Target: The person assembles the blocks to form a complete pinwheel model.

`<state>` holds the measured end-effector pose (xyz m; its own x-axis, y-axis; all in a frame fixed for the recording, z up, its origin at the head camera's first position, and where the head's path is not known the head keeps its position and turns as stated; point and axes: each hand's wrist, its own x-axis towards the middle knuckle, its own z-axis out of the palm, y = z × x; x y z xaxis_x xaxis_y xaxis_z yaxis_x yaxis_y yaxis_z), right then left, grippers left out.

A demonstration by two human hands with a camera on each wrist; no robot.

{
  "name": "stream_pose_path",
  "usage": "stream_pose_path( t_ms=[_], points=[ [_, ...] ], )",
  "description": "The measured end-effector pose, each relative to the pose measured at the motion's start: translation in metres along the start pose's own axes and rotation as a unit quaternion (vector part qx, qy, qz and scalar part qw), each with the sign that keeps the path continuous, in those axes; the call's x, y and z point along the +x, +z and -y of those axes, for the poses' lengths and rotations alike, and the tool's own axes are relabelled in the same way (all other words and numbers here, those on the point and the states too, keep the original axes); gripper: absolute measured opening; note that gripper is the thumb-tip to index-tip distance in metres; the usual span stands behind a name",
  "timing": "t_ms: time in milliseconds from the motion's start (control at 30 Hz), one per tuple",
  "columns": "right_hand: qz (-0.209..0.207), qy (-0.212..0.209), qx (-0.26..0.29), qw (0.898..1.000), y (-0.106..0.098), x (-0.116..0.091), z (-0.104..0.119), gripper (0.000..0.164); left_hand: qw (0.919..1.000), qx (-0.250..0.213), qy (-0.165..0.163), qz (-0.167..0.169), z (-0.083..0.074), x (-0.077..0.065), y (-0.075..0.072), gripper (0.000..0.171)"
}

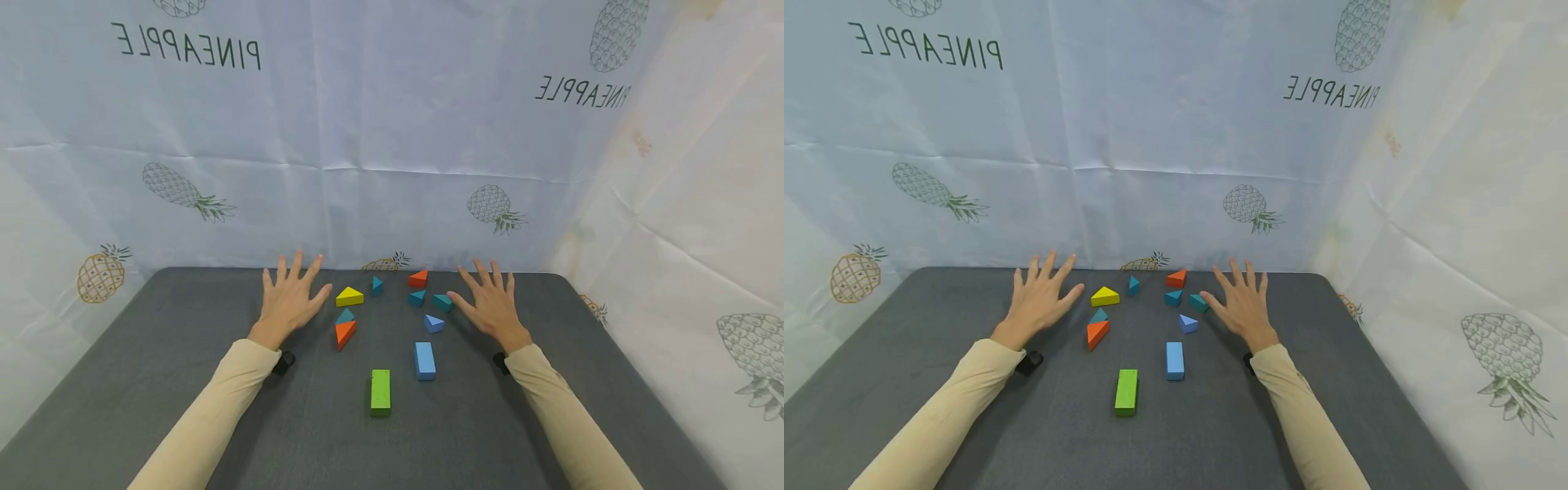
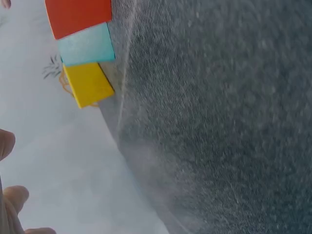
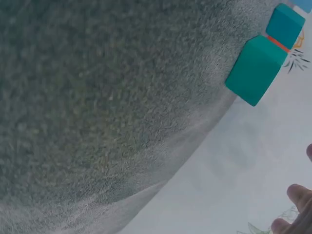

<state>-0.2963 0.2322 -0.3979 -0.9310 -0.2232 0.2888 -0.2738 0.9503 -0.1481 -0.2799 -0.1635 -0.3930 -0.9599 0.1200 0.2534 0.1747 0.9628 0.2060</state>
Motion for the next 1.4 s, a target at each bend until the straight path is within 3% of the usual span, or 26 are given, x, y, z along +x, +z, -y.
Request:
stream_pose_path(
  t_ms=[567, 1400],
  points=[
    [0.001, 0.002, 0.026, 1.000, 0.003, -0.014, 0.008, 0.071, 0.9997, -0.019, 0.008, 0.015, -0.020, -0.013, 0.003, 0.069],
    [-0.004, -0.015, 0.053, 0.998, -0.005, -0.029, 0.015, 0.070, 0.9992, -0.037, 0.016, 0.003, -0.031, -0.034, 0.005, 0.068]
  ],
)
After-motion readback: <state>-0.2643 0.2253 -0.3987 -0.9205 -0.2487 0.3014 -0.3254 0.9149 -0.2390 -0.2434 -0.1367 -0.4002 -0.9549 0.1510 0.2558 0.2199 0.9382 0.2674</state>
